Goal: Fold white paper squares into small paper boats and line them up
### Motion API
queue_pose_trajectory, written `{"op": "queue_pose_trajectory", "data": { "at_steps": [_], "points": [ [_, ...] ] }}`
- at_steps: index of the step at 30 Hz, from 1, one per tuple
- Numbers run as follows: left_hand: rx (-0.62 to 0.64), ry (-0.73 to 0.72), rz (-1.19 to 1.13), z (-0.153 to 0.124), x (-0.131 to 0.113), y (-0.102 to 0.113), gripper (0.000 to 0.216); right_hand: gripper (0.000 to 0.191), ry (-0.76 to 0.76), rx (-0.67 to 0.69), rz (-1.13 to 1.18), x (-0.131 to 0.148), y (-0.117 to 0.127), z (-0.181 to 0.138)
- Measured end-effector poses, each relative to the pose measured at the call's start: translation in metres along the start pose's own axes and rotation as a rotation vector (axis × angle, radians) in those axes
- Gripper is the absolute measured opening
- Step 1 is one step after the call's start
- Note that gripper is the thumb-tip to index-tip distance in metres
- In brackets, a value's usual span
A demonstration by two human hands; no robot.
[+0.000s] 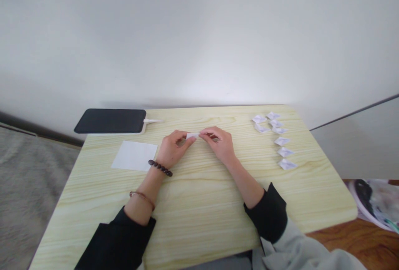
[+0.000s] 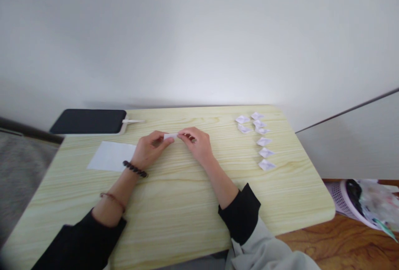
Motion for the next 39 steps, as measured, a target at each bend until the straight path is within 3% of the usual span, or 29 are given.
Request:
{"op": "queue_pose_trajectory", "data": {
  "at_steps": [5,12,16,28,39],
  "points": [
    [0.019,0.041,-0.007,0.0,-0.001,0.001,0.033,0.013,0.13,0.038,-0.004,0.003,0.001,0.0],
    [0.086,0.157,-0.191,0.0,-0.002,0.007,0.041,0.018,-0.09,0.049,0.069,0.001,-0.002,-0.002],
    [0.11,0.184,-0.271,0.0,-0.004,0.01,0.043,0.016,-0.125,0.079,0.097,0.001,-0.002,-0.002],
    [0.202,0.227,-0.288,0.0,-0.004,0.009,0.039,0.012,0.058,0.157,0.071,0.01,0.002,-0.004],
    [0.237,0.251,-0.322,0.0,-0.002,0.01,0.038,0.014,0.102,0.198,0.028,0.013,0.003,-0.005]
  ]
}}
Point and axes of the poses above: each hand's wrist, its own z-axis towards the middle knuckle, its own y-axis out of the back of the hand, x = y × z, the point moved 1 cm from there along z, towards the middle knuckle, and after that the axes turned 5 degrees about -y, right-handed, at the moved point
